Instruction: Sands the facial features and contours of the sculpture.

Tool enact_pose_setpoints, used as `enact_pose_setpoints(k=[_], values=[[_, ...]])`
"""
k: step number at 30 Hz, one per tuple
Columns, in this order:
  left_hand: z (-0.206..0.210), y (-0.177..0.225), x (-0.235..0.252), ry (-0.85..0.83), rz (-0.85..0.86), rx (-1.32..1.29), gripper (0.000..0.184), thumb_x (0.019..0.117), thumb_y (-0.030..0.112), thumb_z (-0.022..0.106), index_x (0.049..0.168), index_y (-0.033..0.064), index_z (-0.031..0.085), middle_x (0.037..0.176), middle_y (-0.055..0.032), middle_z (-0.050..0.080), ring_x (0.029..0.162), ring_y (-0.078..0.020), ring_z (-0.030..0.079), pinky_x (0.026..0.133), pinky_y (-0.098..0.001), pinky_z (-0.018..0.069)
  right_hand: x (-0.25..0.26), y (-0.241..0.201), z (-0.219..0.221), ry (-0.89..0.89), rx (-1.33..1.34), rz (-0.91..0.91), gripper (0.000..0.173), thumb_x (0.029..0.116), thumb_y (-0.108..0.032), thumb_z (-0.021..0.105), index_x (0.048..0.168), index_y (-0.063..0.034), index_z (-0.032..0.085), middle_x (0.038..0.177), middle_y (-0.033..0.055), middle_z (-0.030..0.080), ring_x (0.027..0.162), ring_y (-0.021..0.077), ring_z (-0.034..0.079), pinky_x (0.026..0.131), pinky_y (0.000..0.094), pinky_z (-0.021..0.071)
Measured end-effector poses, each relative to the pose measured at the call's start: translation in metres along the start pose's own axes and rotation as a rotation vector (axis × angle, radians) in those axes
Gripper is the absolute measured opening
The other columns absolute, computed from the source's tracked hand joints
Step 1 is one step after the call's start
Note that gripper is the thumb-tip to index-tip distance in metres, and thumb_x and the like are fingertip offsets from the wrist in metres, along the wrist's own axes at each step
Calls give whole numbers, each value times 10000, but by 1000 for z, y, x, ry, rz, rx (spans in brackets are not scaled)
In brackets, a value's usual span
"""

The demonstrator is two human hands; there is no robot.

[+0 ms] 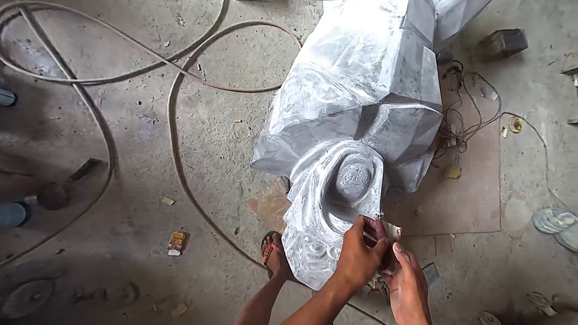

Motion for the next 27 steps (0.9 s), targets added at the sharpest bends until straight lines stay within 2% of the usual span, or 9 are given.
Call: enact_pose_setpoints(k=[2,4,6,9,11,14,19,23,27], values=[[1,-1,-3,-25,29,110,298,915,193,731,1156,67,610,1027,-42,707,790,-128,722,721,-304,638,7,-4,0,-10,-101,-33,437,960,-344,698,1202,-28,516,964,152,659,811,245,679,673,407,599],[0,-1,-5,-75,57,273,303,914,221,714,1171,78,643,1021,-32,693,816,-116,707,744,-302,628,11,-10,1,-133,-233,-52,607,932,-398,723,1376,-83,454,1068,150,694,875,261,714,695,421,621],[-1,-1,-7,-160,103,375,363,873,233,735,1195,84,662,1063,-58,675,869,-135,699,778,-318,622,14,-12,4,-216,-361,-64,538,1007,-392,627,1446,-112,494,1207,117,686,1022,232,704,794,408,624],[-18,0,-1,-292,177,453,548,837,374,812,1291,104,663,1224,-94,670,1129,-195,651,1002,-378,548,35,-12,4,-131,-535,-138,428,1085,-326,472,1426,-78,541,1239,98,684,1112,179,677,944,396,581],[-41,-4,6,-81,166,593,538,870,501,733,1289,167,682,1291,-79,658,1243,-243,595,1071,-463,491,54,-9,4,-43,-670,-128,428,1075,-346,488,1388,-66,570,1198,127,690,1081,218,682,935,457,571],[-69,-28,20,407,33,705,525,915,444,659,1338,134,653,1401,-191,578,1298,-386,545,1063,-569,459,68,-4,21,-4,-873,-5,417,1061,-360,507,1326,-54,607,1154,182,685,1041,307,670,888,537,541],[-62,-67,36,514,-394,536,713,1008,451,519,1576,45,373,1598,-297,330,1469,-455,355,1162,-588,347,64,-17,40,0,-1264,-20,449,1067,-470,444,1184,-107,683,1113,143,710,1094,301,674,951,544,522],[-47,-57,46,703,-509,392,529,1058,350,448,1530,113,480,1593,-231,388,1493,-402,343,1186,-613,279,66,-16,32,-51,-1205,114,502,1051,-480,484,1331,-82,610,1205,183,690,1151,332,660,982,567,509],[-39,-61,50,878,-457,463,431,1024,254,484,1424,149,608,1508,-165,526,1422,-360,462,1140,-613,343,67,-18,33,29,-1243,61,415,996,-440,605,1179,-84,711,1124,160,720,1099,317,677,954,564,517]])
Point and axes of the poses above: each hand's wrist, its own x-axis towards the middle knuckle, its own z-axis out of the palm, y = z × x, the point moved 2 cm from there along x, towards the middle knuckle
